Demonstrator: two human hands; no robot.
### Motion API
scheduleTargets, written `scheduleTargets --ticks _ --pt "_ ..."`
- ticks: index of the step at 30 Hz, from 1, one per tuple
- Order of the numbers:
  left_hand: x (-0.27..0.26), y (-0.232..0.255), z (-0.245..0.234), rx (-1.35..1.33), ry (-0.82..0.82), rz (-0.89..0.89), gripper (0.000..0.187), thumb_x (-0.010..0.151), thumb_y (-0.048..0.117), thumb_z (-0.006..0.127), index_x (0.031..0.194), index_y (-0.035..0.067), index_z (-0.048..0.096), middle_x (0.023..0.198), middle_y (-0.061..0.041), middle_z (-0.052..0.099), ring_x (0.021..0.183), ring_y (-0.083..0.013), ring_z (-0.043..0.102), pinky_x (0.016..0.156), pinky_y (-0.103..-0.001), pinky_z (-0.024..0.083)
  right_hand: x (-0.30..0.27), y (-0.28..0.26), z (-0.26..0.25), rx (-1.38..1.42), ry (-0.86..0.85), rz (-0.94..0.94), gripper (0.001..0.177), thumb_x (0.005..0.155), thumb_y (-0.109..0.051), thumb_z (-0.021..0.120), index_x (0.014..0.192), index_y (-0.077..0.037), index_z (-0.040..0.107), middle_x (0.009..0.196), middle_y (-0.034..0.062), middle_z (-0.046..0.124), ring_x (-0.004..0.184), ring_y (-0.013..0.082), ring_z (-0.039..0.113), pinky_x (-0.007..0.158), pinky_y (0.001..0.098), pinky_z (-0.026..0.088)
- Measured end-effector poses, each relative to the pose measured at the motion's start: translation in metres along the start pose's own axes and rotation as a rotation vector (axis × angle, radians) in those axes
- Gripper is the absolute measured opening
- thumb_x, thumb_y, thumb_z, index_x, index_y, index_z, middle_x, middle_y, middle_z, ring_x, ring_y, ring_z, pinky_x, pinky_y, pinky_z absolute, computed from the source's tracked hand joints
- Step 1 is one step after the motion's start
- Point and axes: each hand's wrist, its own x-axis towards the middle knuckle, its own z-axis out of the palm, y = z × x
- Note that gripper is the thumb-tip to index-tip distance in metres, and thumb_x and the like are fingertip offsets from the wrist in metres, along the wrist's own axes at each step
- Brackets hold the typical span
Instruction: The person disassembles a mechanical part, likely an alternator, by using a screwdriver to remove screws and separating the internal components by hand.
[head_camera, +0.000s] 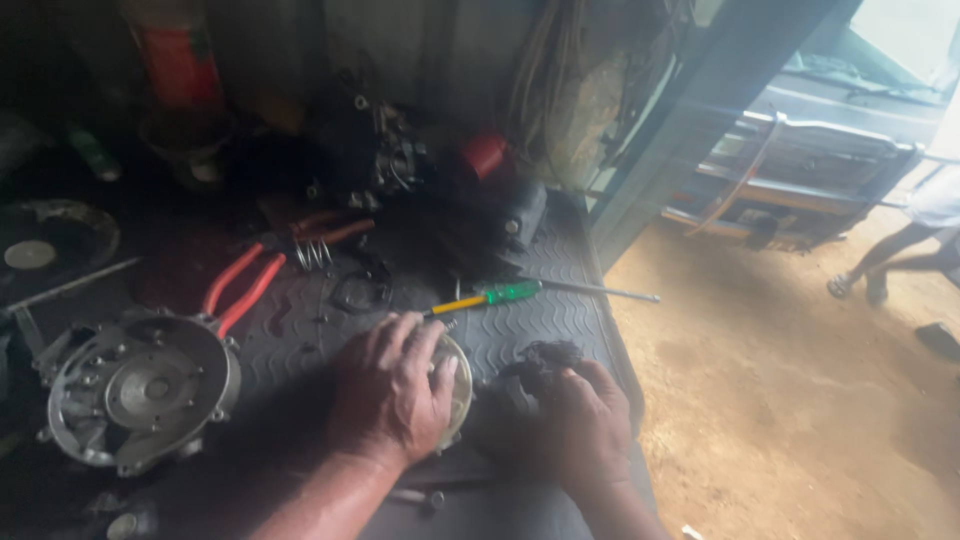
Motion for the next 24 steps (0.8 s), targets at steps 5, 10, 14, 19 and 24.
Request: scheduleTargets --ticks 5,10,14,19,24 --pt "-0.005 0.000 -0.001 0.097 0.041 0.045 0.033 0.085 0.023 0.065 0.114 0.007 0.071 0.121 -0.016 0.068 0.116 -0.0372 0.061 0.098 -0.051 0.046 0.018 -0.013 0.066 -0.634 -0.251 -0.201 0.035 0.085 -0.011 0.063 0.117 -0.003 0.075 0.113 0.0118 0.076 0.101 0.0239 0.074 0.087 0.0339 0.059" --pt "0.004 -0.003 0.007 0.057 0.050 0.018 0.031 0.087 0.023 0.064 0.113 0.008 0.070 0.120 -0.015 0.069 0.114 -0.0363 0.063 0.097 -0.049 0.048 0.026 0.010 0.077 -1.150 -0.334 -0.532 0.034 0.087 -0.029 0.062 0.109 -0.007 0.076 0.119 0.0133 0.072 0.112 0.0332 0.067 0.097 0.0412 0.050" --pt "-0.002 -0.003 0.006 0.117 0.059 0.013 0.032 0.083 0.022 0.065 0.111 0.008 0.072 0.117 -0.015 0.070 0.111 -0.0370 0.064 0.097 -0.050 0.049 0.036 0.018 0.053 -1.158 -0.410 -0.538 0.029 0.088 -0.028 0.062 0.100 -0.008 0.078 0.117 0.0131 0.071 0.111 0.0343 0.064 0.094 0.0439 0.050" --pt "0.001 0.002 0.002 0.096 0.080 -0.001 0.030 0.084 0.020 0.066 0.109 0.007 0.073 0.116 -0.015 0.070 0.111 -0.0367 0.064 0.097 -0.048 0.050 0.055 0.011 0.041 -1.444 -0.666 -1.078 0.020 0.081 -0.020 0.062 0.092 -0.008 0.073 0.110 0.0096 0.072 0.111 0.0323 0.066 0.087 0.0436 0.055" --pt "-0.004 0.002 0.002 0.087 0.083 0.000 0.030 0.081 0.020 0.068 0.107 0.007 0.073 0.116 -0.013 0.071 0.111 -0.0359 0.064 0.096 -0.049 0.050 0.063 0.009 0.050 -1.324 -0.641 -0.793 0.019 0.081 -0.015 0.066 0.097 -0.009 0.074 0.103 0.0120 0.073 0.101 0.0340 0.068 0.082 0.0445 0.055"
